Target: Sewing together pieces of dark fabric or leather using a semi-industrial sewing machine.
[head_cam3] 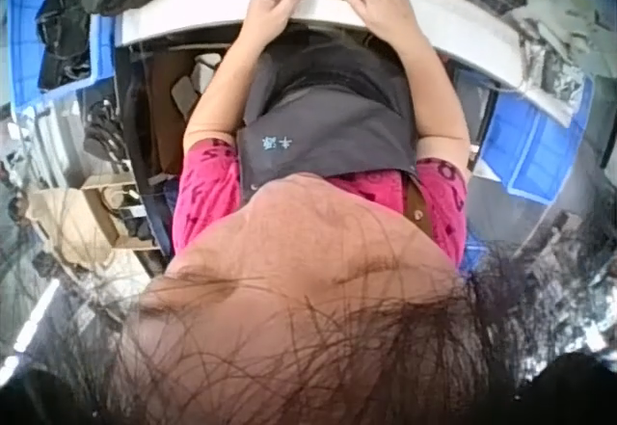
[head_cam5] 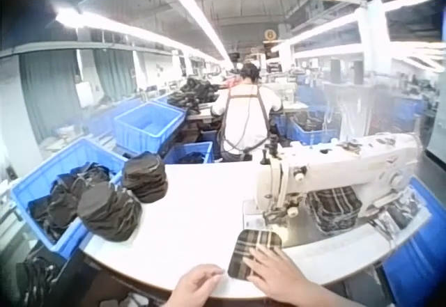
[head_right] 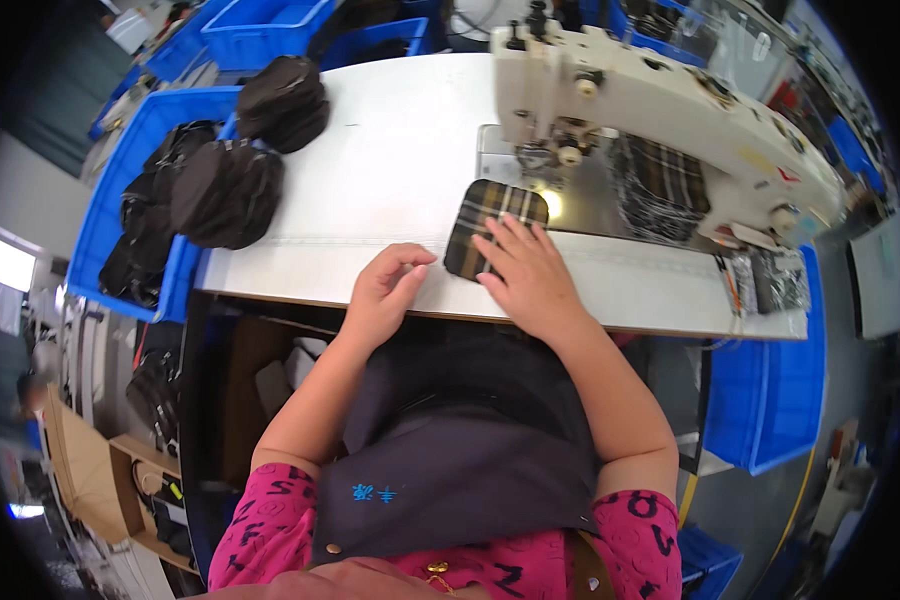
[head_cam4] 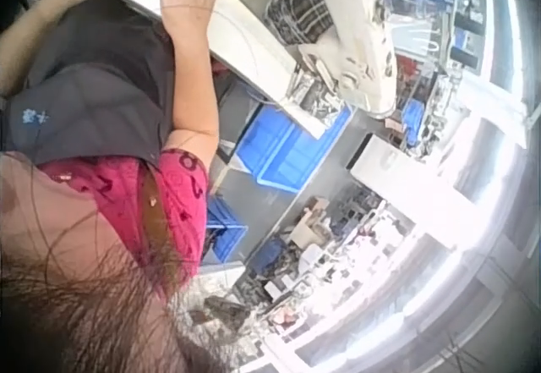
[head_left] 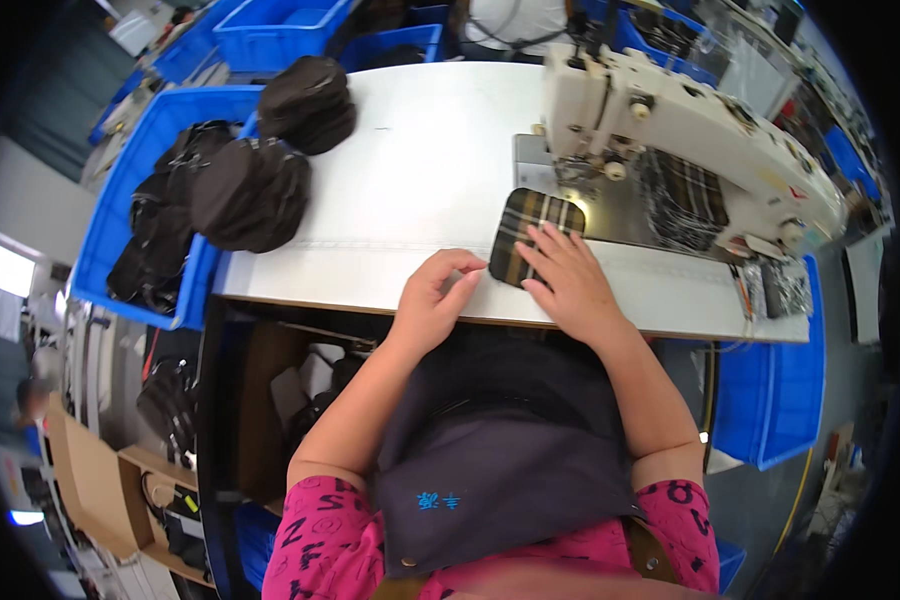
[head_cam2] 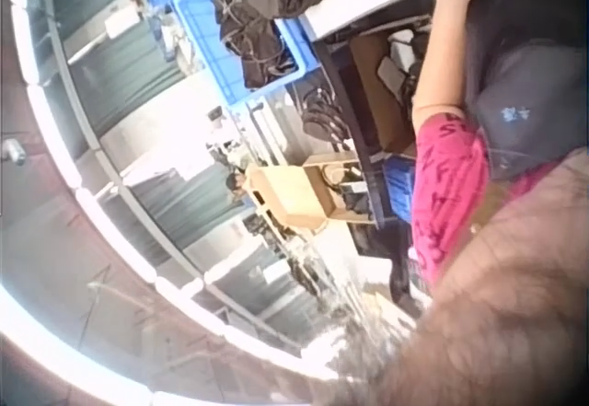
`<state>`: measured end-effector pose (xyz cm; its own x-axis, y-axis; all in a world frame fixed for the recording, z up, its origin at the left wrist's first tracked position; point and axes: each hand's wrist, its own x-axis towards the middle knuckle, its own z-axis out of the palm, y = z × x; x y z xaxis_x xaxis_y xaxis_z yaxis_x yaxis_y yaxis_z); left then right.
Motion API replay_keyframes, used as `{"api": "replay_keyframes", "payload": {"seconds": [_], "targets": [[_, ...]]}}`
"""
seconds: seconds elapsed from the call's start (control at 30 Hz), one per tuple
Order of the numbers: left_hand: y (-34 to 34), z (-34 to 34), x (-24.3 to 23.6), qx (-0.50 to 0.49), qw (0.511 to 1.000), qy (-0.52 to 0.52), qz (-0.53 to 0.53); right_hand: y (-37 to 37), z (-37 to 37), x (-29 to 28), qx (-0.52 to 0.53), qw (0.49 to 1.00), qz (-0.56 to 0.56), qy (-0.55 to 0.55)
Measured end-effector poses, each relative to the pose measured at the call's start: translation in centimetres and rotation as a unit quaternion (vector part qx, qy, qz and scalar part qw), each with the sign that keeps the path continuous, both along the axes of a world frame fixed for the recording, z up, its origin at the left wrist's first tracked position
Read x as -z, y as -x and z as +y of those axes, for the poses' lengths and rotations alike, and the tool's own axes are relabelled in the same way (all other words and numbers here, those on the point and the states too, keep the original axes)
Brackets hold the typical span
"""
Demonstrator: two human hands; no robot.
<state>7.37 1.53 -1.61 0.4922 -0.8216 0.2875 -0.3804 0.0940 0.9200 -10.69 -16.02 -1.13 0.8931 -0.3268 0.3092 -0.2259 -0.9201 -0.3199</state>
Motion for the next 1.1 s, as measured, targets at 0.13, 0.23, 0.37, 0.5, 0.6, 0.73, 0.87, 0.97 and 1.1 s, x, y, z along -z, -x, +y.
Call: {"api": "replay_keyframes", "payload": {"seconds": [0.13,0.23,0.37,0.5,0.6,0.73,0.87,0.97,1.1], "targets": [[-5.0,1.4,-2.0,-0.124,0.964,0.003,-0.235,-1.8,-0.3,0.3,-0.007,1.000,-0.008,-0.008],[-10.9,3.7,-5.7,-0.256,0.867,0.022,-0.427,-1.7,0.0,0.2,0.006,0.999,-0.025,-0.033],[-17.7,6.2,-9.5,-0.413,0.771,0.011,-0.485,-1.2,-0.3,0.1,0.030,0.998,-0.051,-0.034],[-21.7,8.4,-8.6,-0.449,0.791,-0.072,-0.409,-1.4,-0.3,0.1,0.027,0.998,-0.058,-0.020],[-22.6,8.6,-8.8,-0.435,0.851,-0.051,-0.289,-1.3,-0.4,0.3,0.027,0.997,-0.073,-0.016],[-24.2,10.0,-10.2,-0.459,0.826,0.206,-0.254,-1.5,0.1,-0.1,0.018,0.996,-0.088,-0.018],[-16.7,7.5,-13.0,-0.428,0.755,0.257,-0.426,-0.4,0.0,-0.2,0.008,0.988,-0.153,0.010],[-9.2,6.1,-12.1,-0.308,0.744,0.224,-0.549,0.2,1.8,-1.0,-0.042,0.961,-0.222,-0.160],[0.4,4.9,-5.7,-0.085,0.819,0.174,-0.540,-1.7,4.7,0.3,-0.145,0.621,-0.273,-0.720]]}}
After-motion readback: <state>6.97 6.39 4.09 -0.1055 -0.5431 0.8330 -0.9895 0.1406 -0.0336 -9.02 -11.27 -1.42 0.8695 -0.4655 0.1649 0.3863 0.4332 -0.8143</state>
